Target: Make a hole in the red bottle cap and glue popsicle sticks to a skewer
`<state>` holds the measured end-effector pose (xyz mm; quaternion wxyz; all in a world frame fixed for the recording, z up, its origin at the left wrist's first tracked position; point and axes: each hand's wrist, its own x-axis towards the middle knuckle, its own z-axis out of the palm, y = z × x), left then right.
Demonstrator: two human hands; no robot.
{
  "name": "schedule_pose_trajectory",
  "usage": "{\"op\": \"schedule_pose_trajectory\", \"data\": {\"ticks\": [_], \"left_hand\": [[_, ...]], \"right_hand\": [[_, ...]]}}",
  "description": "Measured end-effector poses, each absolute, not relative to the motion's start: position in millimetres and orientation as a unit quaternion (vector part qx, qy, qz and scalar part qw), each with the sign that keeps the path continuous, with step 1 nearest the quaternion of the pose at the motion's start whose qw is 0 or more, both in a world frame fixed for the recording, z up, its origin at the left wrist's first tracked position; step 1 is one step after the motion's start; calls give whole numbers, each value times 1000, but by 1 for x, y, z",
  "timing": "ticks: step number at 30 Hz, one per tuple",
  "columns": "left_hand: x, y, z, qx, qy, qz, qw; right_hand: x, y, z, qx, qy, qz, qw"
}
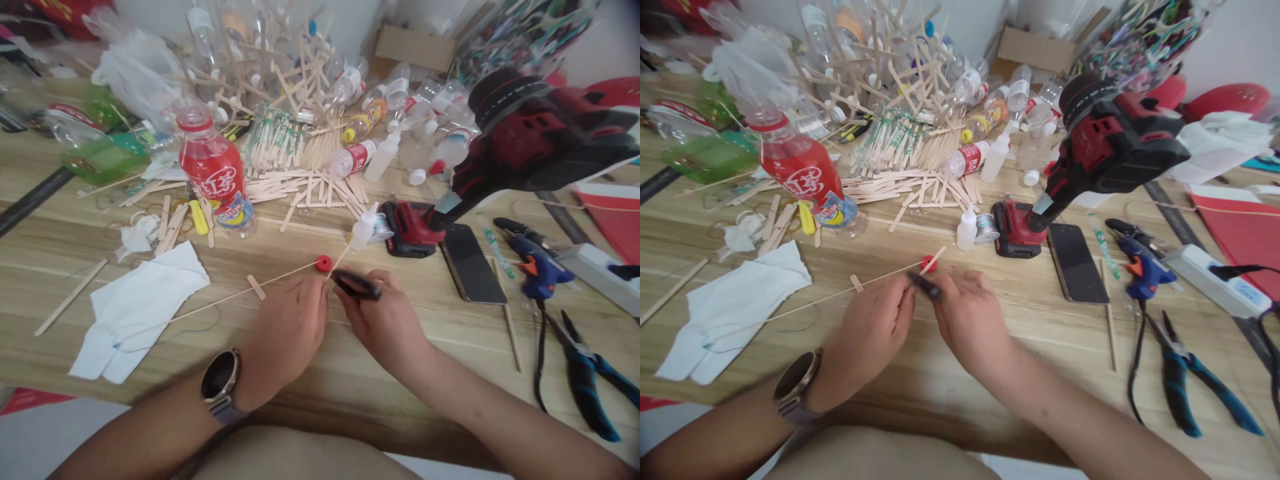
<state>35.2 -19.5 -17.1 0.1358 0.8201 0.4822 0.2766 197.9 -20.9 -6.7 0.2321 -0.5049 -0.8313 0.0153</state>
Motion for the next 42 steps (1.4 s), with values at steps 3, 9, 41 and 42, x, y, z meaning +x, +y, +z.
{"op": "schedule_pose_trajectory", "data": {"ticks": [3, 9, 41, 42], "left_hand": [[34, -21, -20, 848, 451, 277, 37], [33, -21, -16, 855, 433, 283, -34], [33, -11, -8, 681, 487, 267, 477], [33, -11, -8, 684, 485, 268, 475]], "right_hand": [[187, -24, -4, -563, -719, 307, 268], [184, -32, 0, -549, -568, 522, 322], [228, -13, 20, -361, -883, -282, 97], [228, -12, 20, -356, -886, -283, 92]]}}
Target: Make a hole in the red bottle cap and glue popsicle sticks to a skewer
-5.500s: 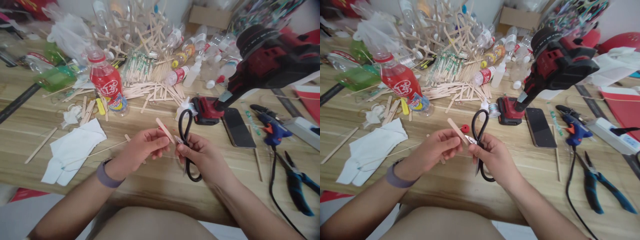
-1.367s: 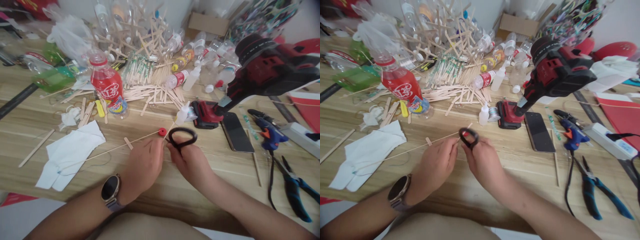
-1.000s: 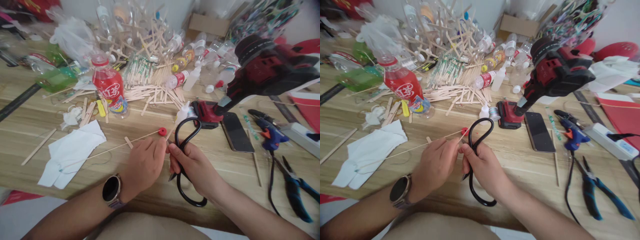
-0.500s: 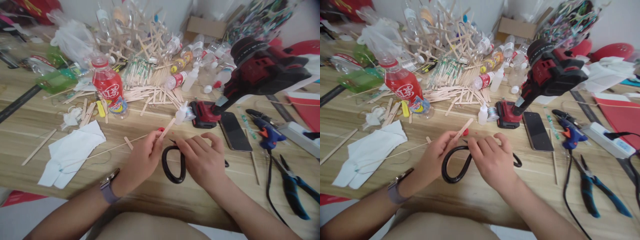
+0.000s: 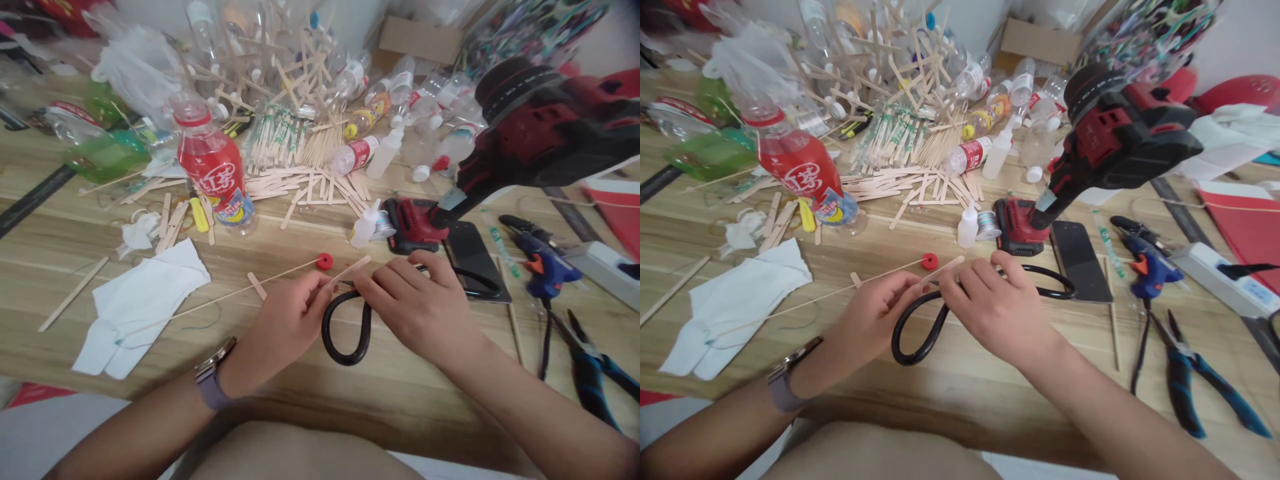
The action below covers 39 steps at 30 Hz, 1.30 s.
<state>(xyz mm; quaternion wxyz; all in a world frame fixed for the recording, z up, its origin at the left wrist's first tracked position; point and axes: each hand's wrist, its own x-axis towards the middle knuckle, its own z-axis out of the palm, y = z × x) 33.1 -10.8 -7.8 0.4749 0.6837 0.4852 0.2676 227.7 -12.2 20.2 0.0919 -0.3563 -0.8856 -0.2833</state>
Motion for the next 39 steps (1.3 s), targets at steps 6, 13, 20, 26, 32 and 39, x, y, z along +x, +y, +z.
{"op": "schedule_pose_trajectory", "data": {"ticks": [6, 13, 20, 26, 32, 39], "left_hand": [[33, -10, -9, 700, 473, 278, 457], [34, -14, -5, 760, 461, 287, 357], [35, -19, -19, 840, 436, 309, 94], [36, -20, -13, 858, 408, 305, -63], [32, -24, -10, 865, 386, 313, -69], [36, -23, -4, 841, 429, 281, 171]], "right_hand": [[226, -9, 25, -340, -892, -290, 71], [224, -10, 23, -354, -899, -245, 80], [212, -18, 3, -450, -865, 1, 223], [195, -30, 3, -543, -643, 437, 318], [184, -44, 5, -497, -522, 581, 377], [211, -34, -3, -496, -823, -44, 275]]}}
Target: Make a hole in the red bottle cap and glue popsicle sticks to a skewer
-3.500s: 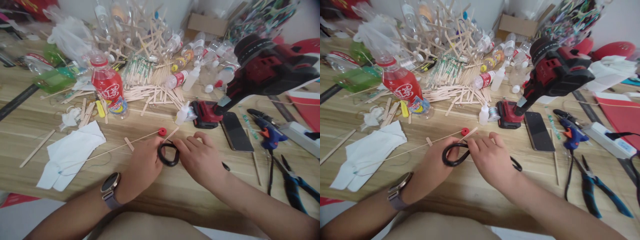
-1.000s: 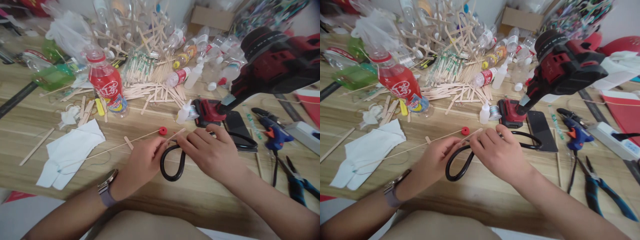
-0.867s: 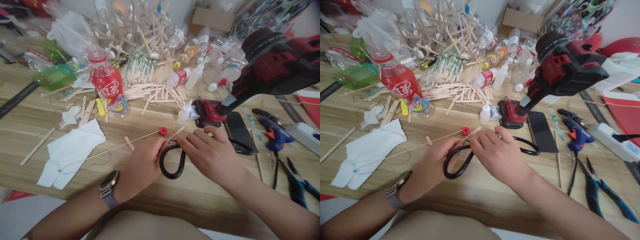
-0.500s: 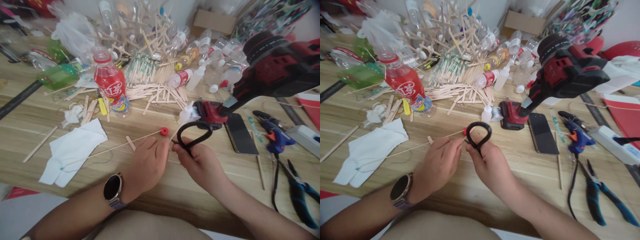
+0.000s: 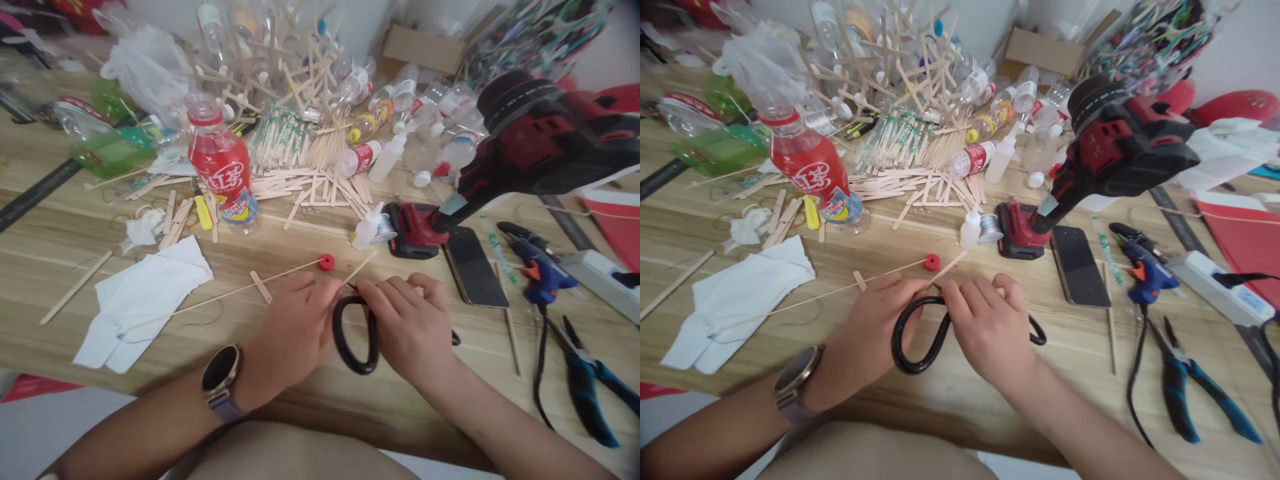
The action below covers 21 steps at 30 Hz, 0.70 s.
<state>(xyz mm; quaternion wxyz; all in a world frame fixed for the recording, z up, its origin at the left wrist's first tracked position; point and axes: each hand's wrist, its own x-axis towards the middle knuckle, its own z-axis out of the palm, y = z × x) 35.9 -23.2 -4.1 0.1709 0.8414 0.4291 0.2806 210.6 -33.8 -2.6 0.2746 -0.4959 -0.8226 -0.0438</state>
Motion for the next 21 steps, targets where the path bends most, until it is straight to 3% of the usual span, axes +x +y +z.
{"op": "schedule_pose_trajectory", "data": {"ticks": [2, 4, 7, 9, 11, 14, 18, 21], "left_hand": [[37, -21, -4, 833, 431, 278, 208], [36, -19, -7, 846, 423, 292, 139], [33, -19, -11, 869, 401, 291, 6], [33, -20, -11, 866, 408, 287, 7], [33, -21, -7, 844, 428, 311, 89], [36, -20, 0, 761, 463, 343, 298], [37, -13, 3, 610, 440, 342, 564], [34, -7, 1, 527, 400, 377, 648]], "right_hand": [[213, -31, -4, -492, -828, -63, 262], [210, -29, -4, -492, -825, -19, 276], [199, -30, -2, -530, -748, 253, 308], [194, -31, -1, -540, -666, 407, 314], [192, -30, -1, -541, -644, 424, 337], [194, -29, -4, -537, -691, 309, 373], [197, -29, -5, -539, -712, 280, 352], [198, -32, -2, -554, -700, 315, 322]]}}
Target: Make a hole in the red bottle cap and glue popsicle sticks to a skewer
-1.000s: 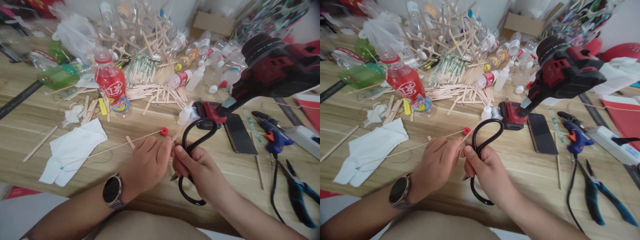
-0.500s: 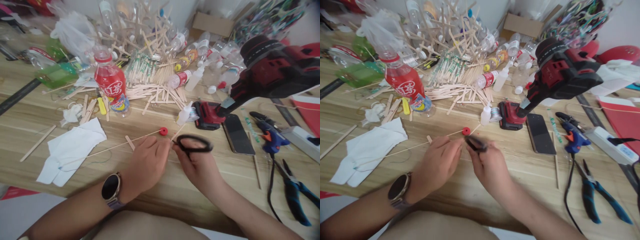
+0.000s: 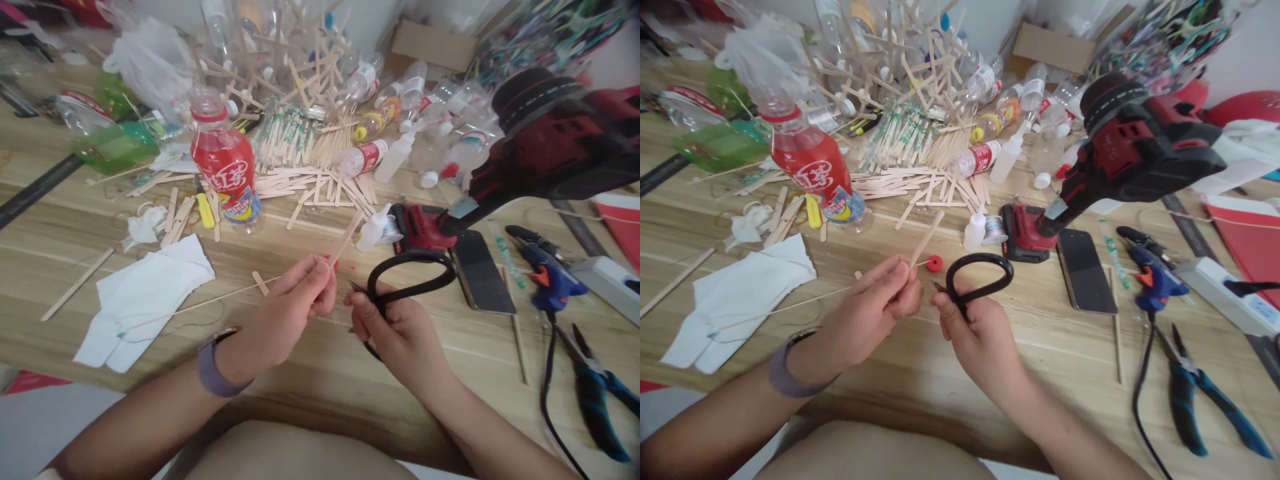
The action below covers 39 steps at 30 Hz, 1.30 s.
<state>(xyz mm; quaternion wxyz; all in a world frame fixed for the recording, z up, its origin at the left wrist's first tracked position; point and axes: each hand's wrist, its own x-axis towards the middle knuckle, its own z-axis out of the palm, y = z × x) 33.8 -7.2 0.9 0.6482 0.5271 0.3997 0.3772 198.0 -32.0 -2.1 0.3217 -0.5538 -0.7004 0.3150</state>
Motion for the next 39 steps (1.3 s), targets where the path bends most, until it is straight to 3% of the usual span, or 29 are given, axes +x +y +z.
{"op": "schedule_pose_trajectory", "data": {"ticks": [2, 6, 9, 13, 21, 28, 31, 35, 39], "left_hand": [[32, -6, -1, 535, 426, 371, 628], [30, -11, -4, 612, 467, 328, 548], [31, -13, -5, 660, 477, 323, 483], [31, -13, -3, 691, 486, 306, 439], [34, -14, -3, 732, 486, 280, 386], [34, -16, -5, 778, 464, 304, 296], [34, -17, -10, 812, 433, 325, 218], [36, -20, -17, 832, 425, 336, 115], [35, -21, -16, 843, 415, 333, 81]], "right_hand": [[200, -32, 0, -554, -720, 279, 312], [209, -29, 4, -503, -804, 46, 315], [215, -28, 8, -462, -843, -66, 268], [214, -28, 12, -455, -856, -135, 205], [210, -27, 12, -449, -862, -155, 177], [209, -28, 9, -455, -860, -134, 187], [205, -28, 6, -469, -854, -65, 215], [198, -31, 4, -518, -798, 103, 290], [190, -37, 8, -572, -663, 382, 296]]}}
